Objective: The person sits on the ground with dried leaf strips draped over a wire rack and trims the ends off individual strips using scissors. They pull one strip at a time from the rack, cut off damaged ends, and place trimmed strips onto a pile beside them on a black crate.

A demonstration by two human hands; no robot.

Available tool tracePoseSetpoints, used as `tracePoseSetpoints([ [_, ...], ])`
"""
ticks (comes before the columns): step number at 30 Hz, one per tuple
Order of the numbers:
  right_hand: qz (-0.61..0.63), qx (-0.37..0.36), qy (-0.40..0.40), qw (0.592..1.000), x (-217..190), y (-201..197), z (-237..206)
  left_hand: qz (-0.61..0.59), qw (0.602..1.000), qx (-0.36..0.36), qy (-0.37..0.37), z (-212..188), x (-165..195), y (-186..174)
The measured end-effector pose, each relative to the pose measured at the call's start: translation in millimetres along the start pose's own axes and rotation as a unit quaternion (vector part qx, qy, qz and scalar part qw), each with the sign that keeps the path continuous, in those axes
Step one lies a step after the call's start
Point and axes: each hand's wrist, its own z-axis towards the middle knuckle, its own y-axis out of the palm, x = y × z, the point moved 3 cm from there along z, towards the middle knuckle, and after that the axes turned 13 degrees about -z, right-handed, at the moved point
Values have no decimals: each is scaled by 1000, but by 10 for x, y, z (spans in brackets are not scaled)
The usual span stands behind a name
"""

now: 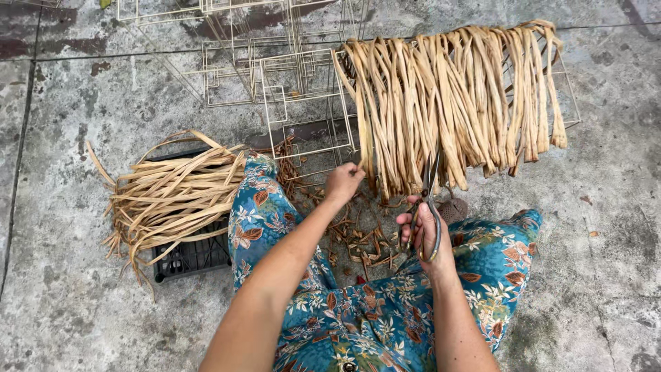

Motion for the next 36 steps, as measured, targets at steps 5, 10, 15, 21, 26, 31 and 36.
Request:
tracePoseSetpoints([
  [5,2,8,-9,1000,-7,-33,16,-246,968,-27,30,-447,142,-374],
  [10,8,-7,-8,1000,1,-4,-12,-463,883,-19,76,-1022,529,-1196],
  [15,-2,-13,-8,1000,-45,45,-65,-606,763,23,223,-1563,967,-1904],
  [21,-71,-3,-49,996,-154,177,-210,-691,650,-50,311,-2117,1157,-1938],
  [26,-221,12,-174,960,-226,314,-487,-742,643,-126,139,-2149,1067,-1148],
  [31,-255,-73,-279,923,-237,417,-705,-725,681,-102,18,-2125,911,-675],
  [36,-267,-82,-308,910,-278,406,-737,-668,738,-93,-23,-2138,791,-398],
])
